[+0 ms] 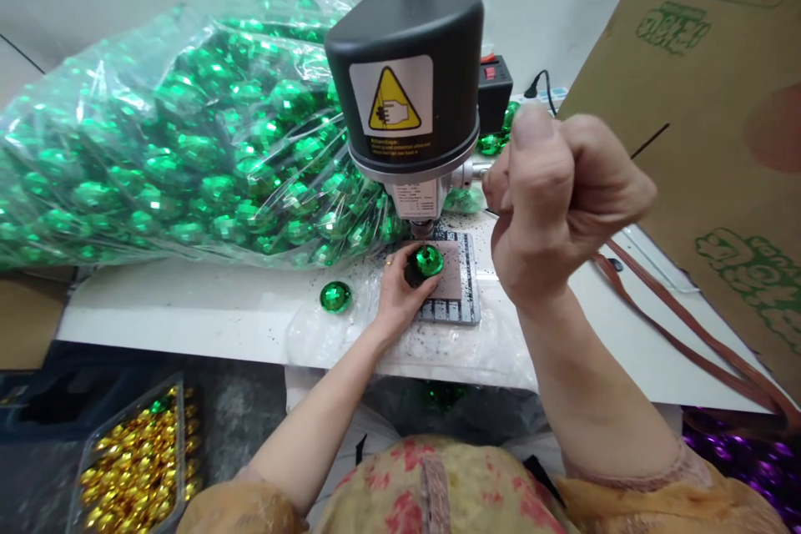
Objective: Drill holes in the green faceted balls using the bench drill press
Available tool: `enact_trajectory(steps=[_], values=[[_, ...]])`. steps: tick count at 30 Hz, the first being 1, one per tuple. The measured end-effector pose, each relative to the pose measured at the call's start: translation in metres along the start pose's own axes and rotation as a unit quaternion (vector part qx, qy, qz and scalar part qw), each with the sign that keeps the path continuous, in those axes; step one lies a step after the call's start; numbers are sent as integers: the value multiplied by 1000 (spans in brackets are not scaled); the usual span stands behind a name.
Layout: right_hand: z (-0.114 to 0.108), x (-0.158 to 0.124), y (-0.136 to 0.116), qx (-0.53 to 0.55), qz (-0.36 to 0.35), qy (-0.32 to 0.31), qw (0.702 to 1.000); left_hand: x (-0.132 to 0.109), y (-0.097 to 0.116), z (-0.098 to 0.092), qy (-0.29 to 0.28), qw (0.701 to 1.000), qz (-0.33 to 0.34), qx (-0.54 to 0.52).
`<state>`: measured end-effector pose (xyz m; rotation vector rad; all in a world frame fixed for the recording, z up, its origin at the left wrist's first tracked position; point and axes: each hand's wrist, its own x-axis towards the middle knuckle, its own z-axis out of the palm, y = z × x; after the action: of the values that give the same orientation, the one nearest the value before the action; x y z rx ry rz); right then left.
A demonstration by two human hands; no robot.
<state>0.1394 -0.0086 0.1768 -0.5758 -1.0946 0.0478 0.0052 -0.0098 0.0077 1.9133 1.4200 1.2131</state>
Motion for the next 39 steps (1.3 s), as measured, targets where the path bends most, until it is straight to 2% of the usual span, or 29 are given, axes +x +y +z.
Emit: enact_trajectory(steps=[6, 15, 22, 30, 39], values=[[-2, -14, 10, 37, -54, 36, 997, 0, 1, 0, 1, 1000, 3, -8], [-8, -17, 13, 80, -77, 4, 994, -1, 1, -1, -2, 1000, 2, -13], [-13, -24, 15, 22, -94, -1, 995, -1, -1, 0, -3, 1000, 6, -8], [-17, -28, 23, 5, -138, -8, 990, -2, 0, 0, -1, 1000, 4, -16], [-20, -31, 30, 55, -168, -24, 984, -3, 0, 1, 7, 1000, 2, -17]])
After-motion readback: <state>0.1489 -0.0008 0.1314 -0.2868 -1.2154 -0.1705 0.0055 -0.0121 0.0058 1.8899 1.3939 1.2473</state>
